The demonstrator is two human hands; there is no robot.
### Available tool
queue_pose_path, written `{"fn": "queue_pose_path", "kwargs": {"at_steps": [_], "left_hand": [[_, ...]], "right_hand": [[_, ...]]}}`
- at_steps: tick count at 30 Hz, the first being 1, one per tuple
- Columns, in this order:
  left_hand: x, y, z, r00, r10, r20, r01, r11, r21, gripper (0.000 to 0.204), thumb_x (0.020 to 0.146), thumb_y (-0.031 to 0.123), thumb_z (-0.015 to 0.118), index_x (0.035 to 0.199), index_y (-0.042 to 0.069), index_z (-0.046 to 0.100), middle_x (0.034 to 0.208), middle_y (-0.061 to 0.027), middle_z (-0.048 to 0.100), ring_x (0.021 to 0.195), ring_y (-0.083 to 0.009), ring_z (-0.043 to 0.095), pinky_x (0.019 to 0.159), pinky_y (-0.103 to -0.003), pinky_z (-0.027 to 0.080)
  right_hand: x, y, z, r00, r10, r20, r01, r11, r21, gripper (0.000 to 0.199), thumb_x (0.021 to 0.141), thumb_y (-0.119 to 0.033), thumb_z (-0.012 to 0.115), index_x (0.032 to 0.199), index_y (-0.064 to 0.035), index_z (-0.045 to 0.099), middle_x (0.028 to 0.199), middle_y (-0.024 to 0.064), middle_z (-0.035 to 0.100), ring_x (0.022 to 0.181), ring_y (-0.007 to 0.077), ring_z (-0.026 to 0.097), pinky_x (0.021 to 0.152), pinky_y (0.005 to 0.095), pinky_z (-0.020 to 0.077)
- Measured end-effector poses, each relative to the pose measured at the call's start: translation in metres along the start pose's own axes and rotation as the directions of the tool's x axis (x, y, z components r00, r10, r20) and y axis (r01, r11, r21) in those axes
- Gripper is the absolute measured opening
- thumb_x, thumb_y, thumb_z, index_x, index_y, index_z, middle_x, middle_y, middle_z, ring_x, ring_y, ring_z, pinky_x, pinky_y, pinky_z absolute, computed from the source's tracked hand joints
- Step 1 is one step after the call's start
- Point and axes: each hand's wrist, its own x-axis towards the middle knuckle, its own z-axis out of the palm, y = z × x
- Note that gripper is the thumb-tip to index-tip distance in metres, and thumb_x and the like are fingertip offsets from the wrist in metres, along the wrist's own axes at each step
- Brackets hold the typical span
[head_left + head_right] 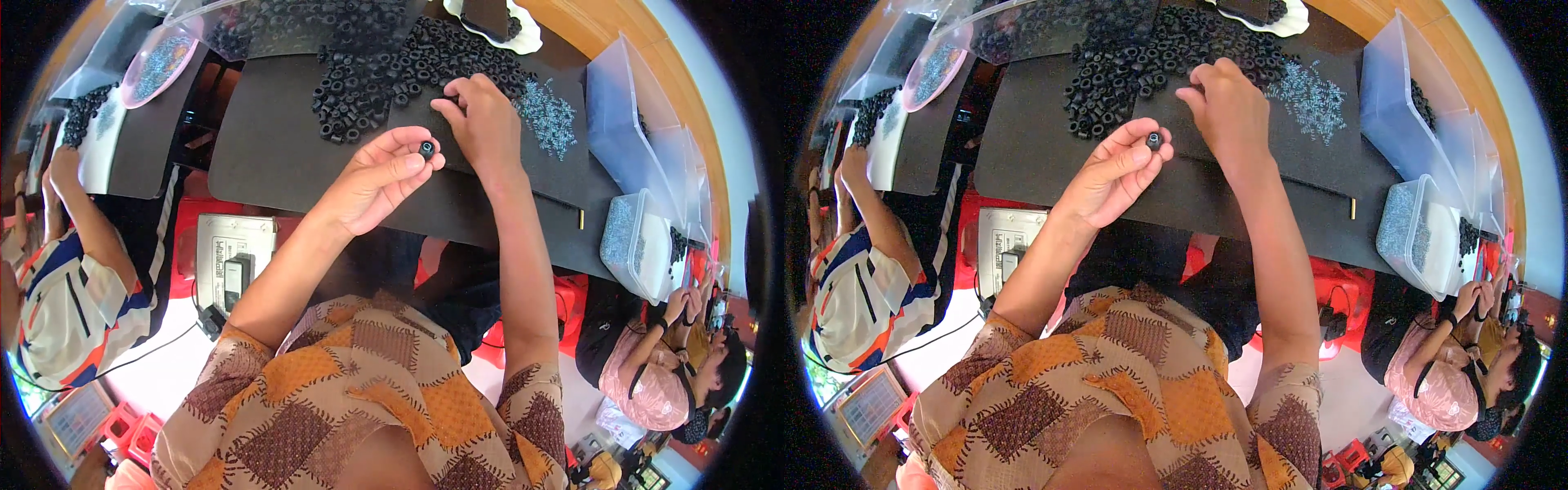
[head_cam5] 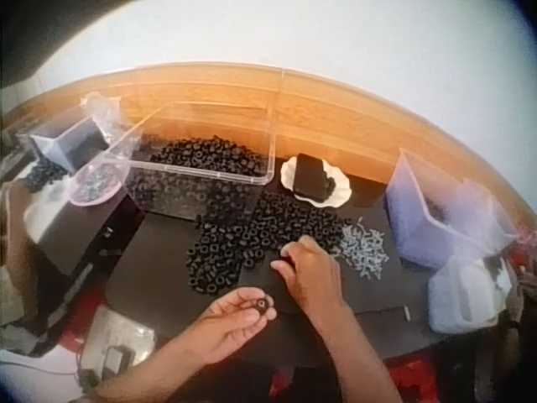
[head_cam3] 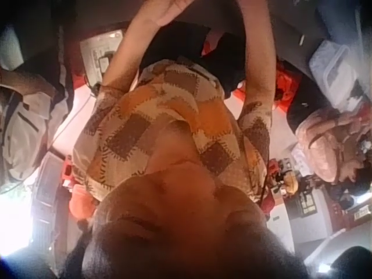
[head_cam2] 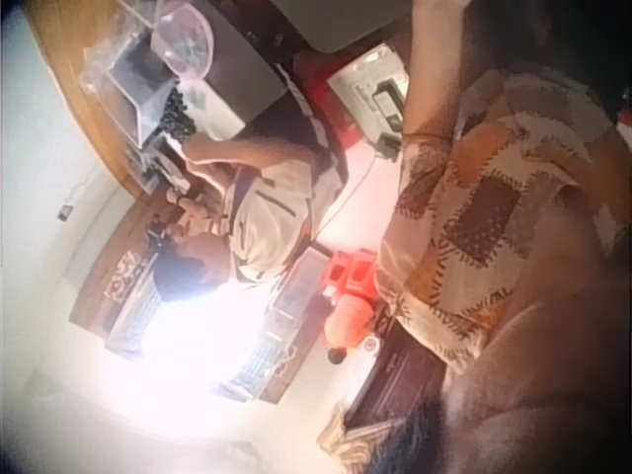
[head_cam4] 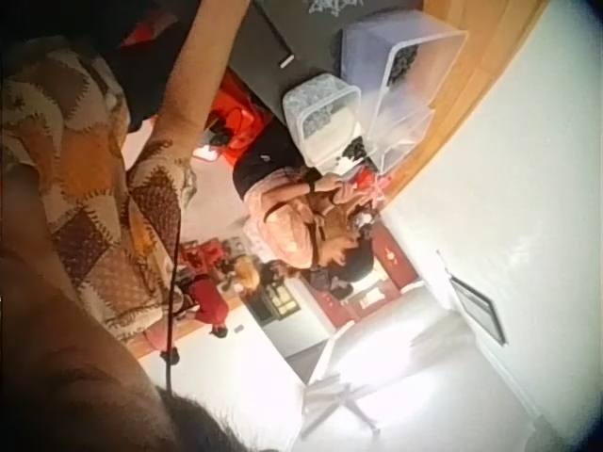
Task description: The person repeatedly picks up small black rings and small components by hand, inserts each small component into a ring, and presses them together.
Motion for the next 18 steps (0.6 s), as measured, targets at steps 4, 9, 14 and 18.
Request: {"fn": "queue_pose_path", "kwargs": {"at_steps": [4, 9, 14, 18], "left_hand": [[0.001, 0.0, 0.002, 1.0, 0.026, -0.009, -0.025, 0.998, 0.049, 0.032, 0.092, 0.0, 0.064, 0.123, 0.004, 0.06, 0.119, -0.01, 0.063, 0.11, -0.0202, 0.064, 0.098, -0.028, 0.052], [0.002, -0.001, 0.0, 1.0, 0.029, -0.011, -0.029, 0.999, 0.027, 0.029, 0.093, 0.0, 0.061, 0.122, 0.004, 0.06, 0.124, -0.0159, 0.061, 0.111, -0.0233, 0.064, 0.096, -0.028, 0.055], [0.002, -0.005, -0.002, 0.997, 0.049, 0.052, -0.052, 0.996, 0.076, 0.03, 0.092, -0.001, 0.062, 0.121, 0.005, 0.06, 0.122, -0.0126, 0.063, 0.111, -0.024, 0.064, 0.097, -0.03, 0.054], [0.0, -0.005, -0.002, 0.999, 0.043, 0.03, -0.046, 0.993, 0.111, 0.033, 0.088, -0.003, 0.065, 0.119, 0.007, 0.06, 0.118, -0.0082, 0.063, 0.113, -0.0247, 0.063, 0.098, -0.032, 0.053]], "right_hand": [[0.001, 0.0, 0.003, 1.0, -0.022, -0.017, 0.023, 0.999, 0.023, 0.016, 0.079, -0.015, 0.075, 0.09, -0.0056, 0.066, 0.082, 0.0091, 0.061, 0.073, 0.028, 0.064, 0.065, 0.0399, 0.0505], [-0.002, -0.003, -0.008, 0.988, -0.111, 0.109, 0.116, 0.993, -0.036, 0.01, 0.081, -0.009, 0.069, 0.088, -0.007, 0.062, 0.087, 0.0111, 0.061, 0.081, 0.0344, 0.064, 0.068, 0.044, 0.0522], [-0.006, 0.006, -0.017, 0.982, -0.141, 0.128, 0.116, 0.975, 0.187, 0.017, 0.083, -0.004, 0.065, 0.099, -0.0075, 0.064, 0.087, 0.0121, 0.062, 0.078, 0.0315, 0.065, 0.068, 0.0393, 0.0528], [-0.029, 0.015, -0.029, 0.915, 0.159, 0.37, -0.38, 0.646, 0.662, 0.018, 0.088, -0.002, 0.064, 0.107, -0.003, 0.064, 0.093, 0.0083, 0.067, 0.08, 0.0181, 0.07, 0.068, 0.0289, 0.0543]]}}
